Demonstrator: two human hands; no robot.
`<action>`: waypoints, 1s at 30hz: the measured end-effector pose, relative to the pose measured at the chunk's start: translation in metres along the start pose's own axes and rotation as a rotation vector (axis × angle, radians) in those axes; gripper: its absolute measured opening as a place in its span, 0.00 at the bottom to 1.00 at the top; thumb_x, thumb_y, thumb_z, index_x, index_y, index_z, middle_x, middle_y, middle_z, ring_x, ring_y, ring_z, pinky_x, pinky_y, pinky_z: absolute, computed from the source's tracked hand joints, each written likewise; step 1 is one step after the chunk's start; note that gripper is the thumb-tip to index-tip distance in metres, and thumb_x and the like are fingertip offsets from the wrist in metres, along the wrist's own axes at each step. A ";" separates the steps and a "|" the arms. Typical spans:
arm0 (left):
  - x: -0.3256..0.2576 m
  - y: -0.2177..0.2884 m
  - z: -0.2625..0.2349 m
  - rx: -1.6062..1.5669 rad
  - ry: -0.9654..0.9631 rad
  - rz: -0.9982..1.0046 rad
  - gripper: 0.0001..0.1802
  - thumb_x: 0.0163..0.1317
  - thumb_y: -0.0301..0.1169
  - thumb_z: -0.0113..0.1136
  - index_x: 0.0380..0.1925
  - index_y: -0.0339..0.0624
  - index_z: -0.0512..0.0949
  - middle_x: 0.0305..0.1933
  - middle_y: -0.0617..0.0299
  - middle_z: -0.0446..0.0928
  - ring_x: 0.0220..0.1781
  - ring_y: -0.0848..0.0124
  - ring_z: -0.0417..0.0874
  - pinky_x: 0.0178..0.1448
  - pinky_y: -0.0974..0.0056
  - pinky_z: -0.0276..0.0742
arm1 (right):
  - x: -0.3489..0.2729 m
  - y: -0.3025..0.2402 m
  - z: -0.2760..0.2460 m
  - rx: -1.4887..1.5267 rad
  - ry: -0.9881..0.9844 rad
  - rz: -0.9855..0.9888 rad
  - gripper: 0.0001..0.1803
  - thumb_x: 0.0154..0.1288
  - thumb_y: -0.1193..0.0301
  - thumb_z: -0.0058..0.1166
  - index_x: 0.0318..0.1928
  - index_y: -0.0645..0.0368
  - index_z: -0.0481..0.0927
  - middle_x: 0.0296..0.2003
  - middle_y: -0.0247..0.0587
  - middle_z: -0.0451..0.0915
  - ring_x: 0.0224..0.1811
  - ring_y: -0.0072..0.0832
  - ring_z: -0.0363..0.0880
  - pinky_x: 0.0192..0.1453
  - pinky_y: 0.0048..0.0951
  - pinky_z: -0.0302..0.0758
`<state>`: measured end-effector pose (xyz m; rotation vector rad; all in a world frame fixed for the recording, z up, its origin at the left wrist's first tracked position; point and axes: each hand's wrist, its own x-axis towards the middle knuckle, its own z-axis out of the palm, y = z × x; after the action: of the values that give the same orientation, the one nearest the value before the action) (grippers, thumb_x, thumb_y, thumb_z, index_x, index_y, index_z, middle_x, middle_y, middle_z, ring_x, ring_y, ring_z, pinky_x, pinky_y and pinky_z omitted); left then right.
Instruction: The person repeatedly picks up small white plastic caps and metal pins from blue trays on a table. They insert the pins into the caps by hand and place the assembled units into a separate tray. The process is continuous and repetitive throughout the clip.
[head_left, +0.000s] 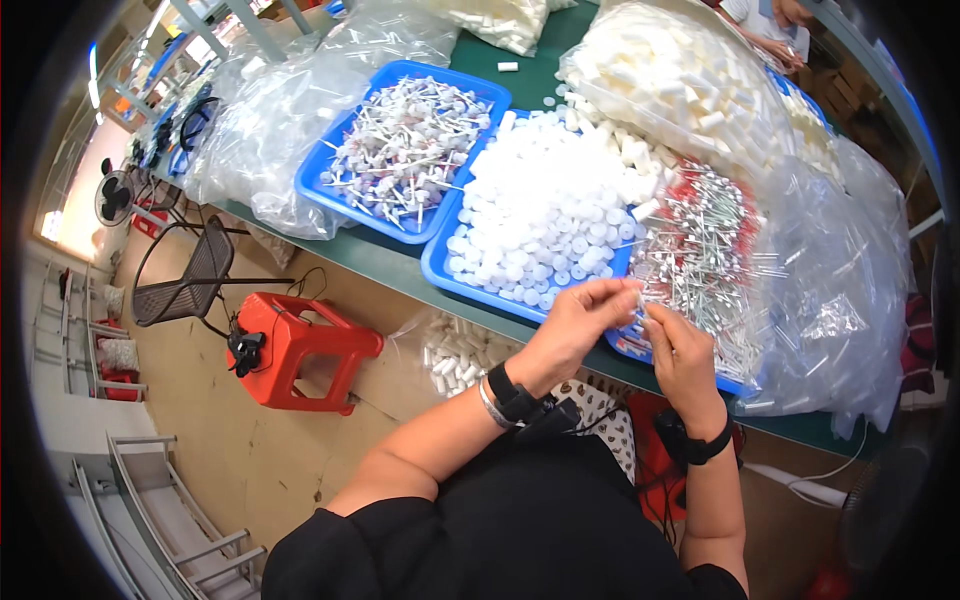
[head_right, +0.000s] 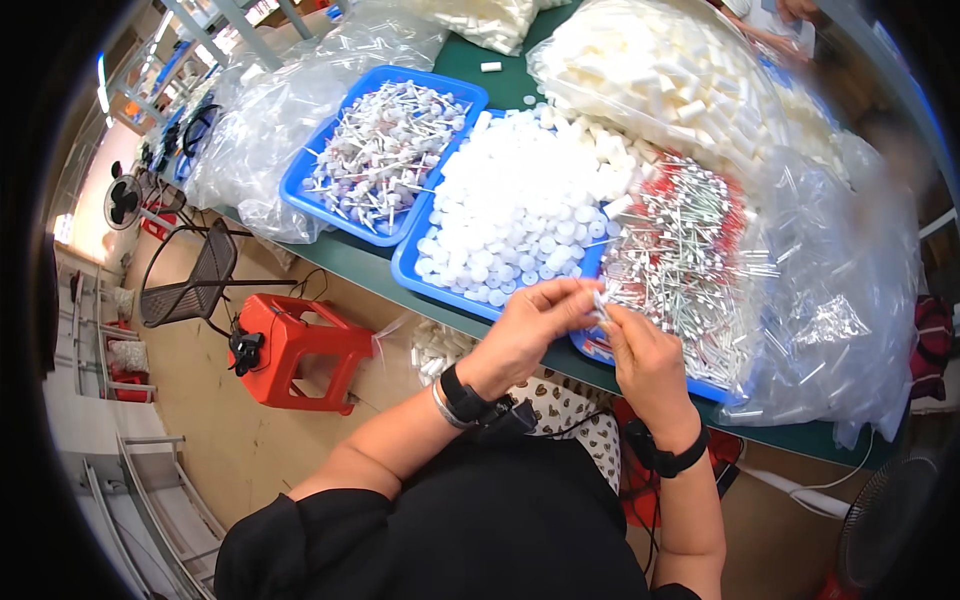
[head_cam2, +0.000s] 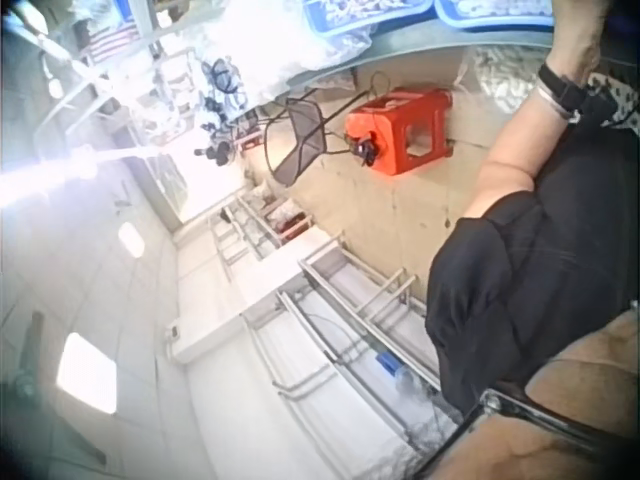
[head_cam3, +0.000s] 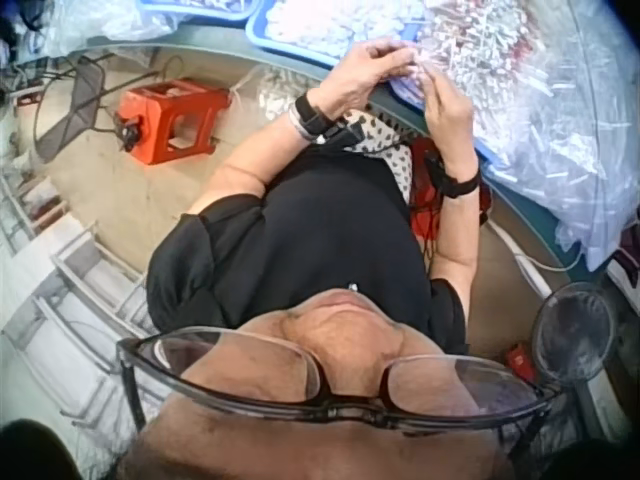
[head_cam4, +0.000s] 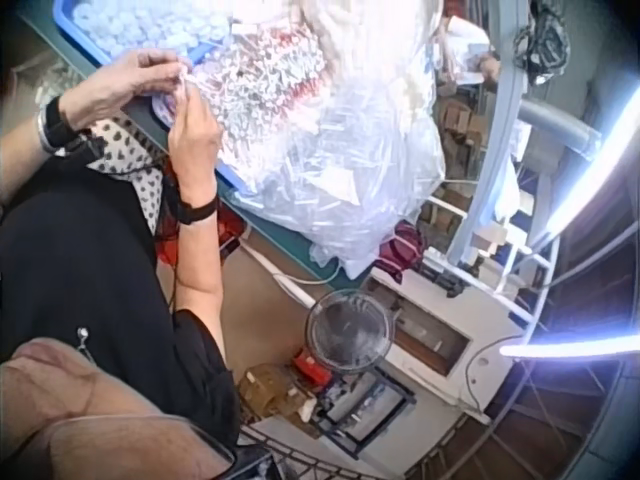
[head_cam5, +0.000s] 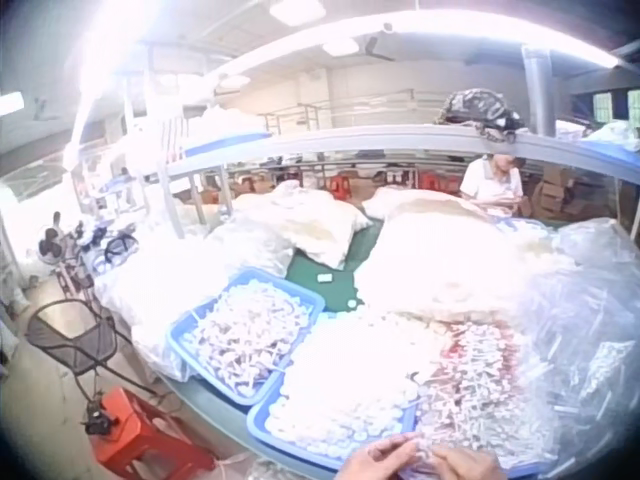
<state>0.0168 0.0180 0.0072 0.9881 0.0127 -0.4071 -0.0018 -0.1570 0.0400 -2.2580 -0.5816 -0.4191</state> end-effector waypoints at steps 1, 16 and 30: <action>0.003 0.016 -0.003 0.022 0.064 0.063 0.18 0.70 0.35 0.60 0.54 0.36 0.78 0.49 0.64 0.81 0.50 0.76 0.80 0.56 0.67 0.77 | 0.002 -0.005 -0.001 0.029 0.020 0.012 0.12 0.67 0.74 0.58 0.49 0.64 0.79 0.31 0.48 0.82 0.25 0.40 0.81 0.29 0.34 0.75; 0.017 0.049 -0.052 1.158 0.074 0.407 0.14 0.62 0.25 0.63 0.49 0.36 0.80 0.50 0.56 0.82 0.50 0.61 0.81 0.54 0.62 0.75 | -0.007 0.027 -0.059 -0.227 0.027 0.227 0.05 0.64 0.76 0.58 0.40 0.63 0.82 0.35 0.46 0.82 0.32 0.42 0.81 0.38 0.36 0.76; 0.018 0.033 -0.046 1.726 0.048 0.616 0.27 0.44 0.13 0.54 0.50 0.34 0.76 0.42 0.50 0.76 0.46 0.50 0.72 0.53 0.54 0.73 | 0.008 0.037 0.000 -0.755 -0.228 -0.157 0.04 0.52 0.75 0.60 0.27 0.55 0.78 0.26 0.39 0.73 0.33 0.37 0.75 0.41 0.39 0.70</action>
<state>0.0526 0.0652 0.0047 2.5811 -0.6874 0.3222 0.0245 -0.1779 0.0215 -3.0193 -0.8200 -0.5237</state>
